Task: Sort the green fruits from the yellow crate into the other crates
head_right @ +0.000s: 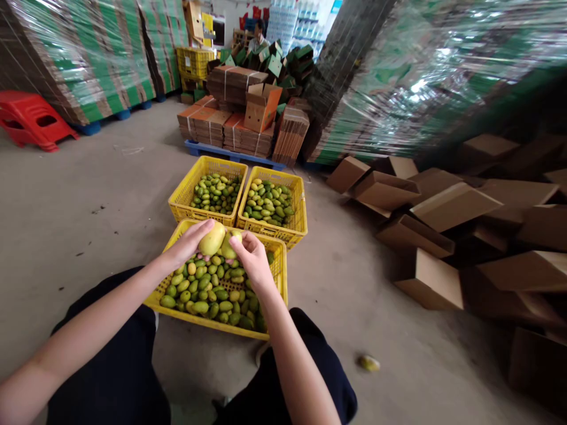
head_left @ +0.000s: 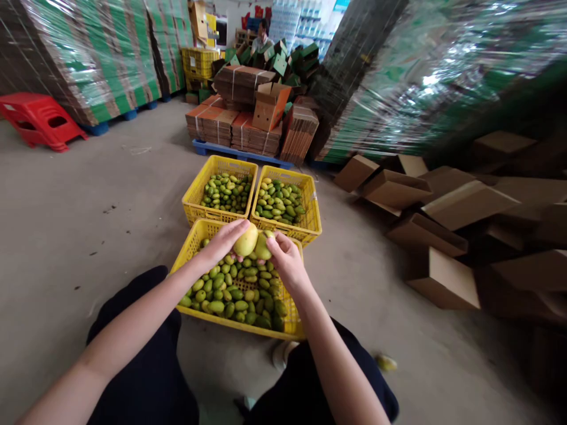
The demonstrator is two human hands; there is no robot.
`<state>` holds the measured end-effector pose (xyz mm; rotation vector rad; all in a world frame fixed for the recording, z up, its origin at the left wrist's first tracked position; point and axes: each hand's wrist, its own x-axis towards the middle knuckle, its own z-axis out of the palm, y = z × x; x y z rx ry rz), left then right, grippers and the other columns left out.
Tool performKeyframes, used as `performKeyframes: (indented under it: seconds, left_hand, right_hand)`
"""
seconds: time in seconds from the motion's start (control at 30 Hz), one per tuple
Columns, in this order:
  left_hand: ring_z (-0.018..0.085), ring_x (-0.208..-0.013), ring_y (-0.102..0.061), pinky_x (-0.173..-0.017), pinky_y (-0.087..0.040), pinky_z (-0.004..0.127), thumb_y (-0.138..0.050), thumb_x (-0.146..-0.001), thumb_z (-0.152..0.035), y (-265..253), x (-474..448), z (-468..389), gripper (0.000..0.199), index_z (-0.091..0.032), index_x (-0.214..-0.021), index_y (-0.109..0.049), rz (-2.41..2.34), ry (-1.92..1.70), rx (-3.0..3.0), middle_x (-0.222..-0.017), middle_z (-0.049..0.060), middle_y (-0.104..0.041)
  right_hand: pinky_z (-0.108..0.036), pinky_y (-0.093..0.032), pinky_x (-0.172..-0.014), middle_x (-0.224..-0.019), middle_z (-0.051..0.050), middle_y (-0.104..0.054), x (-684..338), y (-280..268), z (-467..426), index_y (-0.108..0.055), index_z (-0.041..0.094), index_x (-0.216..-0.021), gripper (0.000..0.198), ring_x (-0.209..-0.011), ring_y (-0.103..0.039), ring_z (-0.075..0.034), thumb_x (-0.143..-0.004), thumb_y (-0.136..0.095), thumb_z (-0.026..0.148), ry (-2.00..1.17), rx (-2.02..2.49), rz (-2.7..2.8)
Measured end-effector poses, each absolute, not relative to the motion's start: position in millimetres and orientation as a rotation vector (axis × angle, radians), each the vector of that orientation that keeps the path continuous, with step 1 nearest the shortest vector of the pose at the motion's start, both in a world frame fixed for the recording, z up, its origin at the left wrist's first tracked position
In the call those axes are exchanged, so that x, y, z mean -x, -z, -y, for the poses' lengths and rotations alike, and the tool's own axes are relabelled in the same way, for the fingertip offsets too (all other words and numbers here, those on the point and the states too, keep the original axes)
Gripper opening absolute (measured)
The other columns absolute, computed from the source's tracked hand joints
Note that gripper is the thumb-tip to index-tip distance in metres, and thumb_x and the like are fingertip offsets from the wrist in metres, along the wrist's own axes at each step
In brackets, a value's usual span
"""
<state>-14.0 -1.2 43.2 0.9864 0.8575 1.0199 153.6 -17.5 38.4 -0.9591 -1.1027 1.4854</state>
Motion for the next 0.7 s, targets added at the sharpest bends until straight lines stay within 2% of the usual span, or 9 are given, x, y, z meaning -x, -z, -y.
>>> performKeyframes:
  seconds: [0.13,0.2,0.27,0.37,0.47,0.6,0.7]
  left_hand:
    - [0.007,-0.028,-0.041,-0.029,-0.020,0.020,-0.051,-0.086,-0.062,-30,12,-3,0.058,-0.013,-0.057,-0.064,-0.874,-0.846,-0.858,-0.044,0.005,-0.057]
    - [0.006,-0.028,-0.039,-0.029,-0.020,0.019,-0.053,-0.086,-0.061,-26,11,-4,0.058,-0.013,-0.055,-0.062,-0.857,-0.822,-0.798,-0.043,0.005,-0.056]
    - [0.008,-0.034,-0.045,-0.033,-0.029,0.019,-0.057,-0.085,-0.056,-27,9,-5,0.051,-0.012,-0.062,-0.065,-0.847,-0.849,-0.724,-0.048,0.004,-0.059]
    - [0.010,-0.048,-0.055,-0.043,-0.041,0.019,-0.062,-0.085,-0.042,-34,8,-5,0.027,-0.015,-0.081,-0.067,-0.845,-1.004,-0.604,-0.061,0.001,-0.065]
    - [0.012,-0.053,-0.059,-0.048,-0.047,0.021,-0.058,-0.086,-0.032,-43,8,-5,0.018,-0.017,-0.091,-0.066,-0.802,-1.107,-0.509,-0.072,0.001,-0.066]
    - [0.015,-0.059,-0.063,-0.055,-0.054,0.028,-0.046,-0.090,-0.027,-49,9,-5,0.025,-0.015,-0.099,-0.065,-0.716,-1.069,-0.351,-0.074,0.006,-0.066]
    - [0.015,-0.055,-0.062,-0.049,-0.051,0.024,-0.044,-0.092,-0.027,-48,7,-5,0.024,-0.014,-0.097,-0.064,-0.708,-1.009,-0.278,-0.072,0.006,-0.065]
  right_hand:
    - [-0.025,-0.044,-0.041,-0.052,0.003,-0.060,-149,-29,14,-0.057,0.022,-0.075,0.046,-0.041,-0.053,-0.012,-0.065,-0.075,0.063,-1.716,1.026,0.955]
    - [-0.025,-0.043,-0.040,-0.052,0.003,-0.061,-149,-27,13,-0.058,0.022,-0.074,0.045,-0.040,-0.054,-0.012,-0.065,-0.076,0.062,-1.763,1.029,0.917]
    - [-0.025,-0.046,-0.044,-0.057,0.002,-0.064,-149,-28,12,-0.060,0.021,-0.077,0.042,-0.044,-0.057,-0.012,-0.065,-0.078,0.057,-1.749,1.000,0.890]
    - [-0.028,-0.053,-0.054,-0.070,0.001,-0.068,-150,-33,11,-0.064,0.022,-0.091,0.040,-0.056,-0.064,-0.015,-0.064,-0.082,0.045,-1.684,0.953,0.841]
    - [-0.031,-0.055,-0.064,-0.081,-0.001,-0.071,-150,-38,9,-0.066,0.022,-0.103,0.041,-0.070,-0.066,-0.017,-0.065,-0.077,0.034,-1.682,0.895,0.760]
    - [-0.030,-0.051,-0.059,-0.077,-0.001,-0.068,-148,-37,6,-0.067,0.020,-0.091,0.027,-0.063,-0.060,-0.015,-0.066,-0.067,0.031,-1.729,0.824,0.613]
    - [-0.026,-0.043,-0.048,-0.068,0.002,-0.063,-145,-34,5,-0.063,0.021,-0.081,0.020,-0.053,-0.050,-0.011,-0.068,-0.070,0.034,-1.703,0.863,0.568]
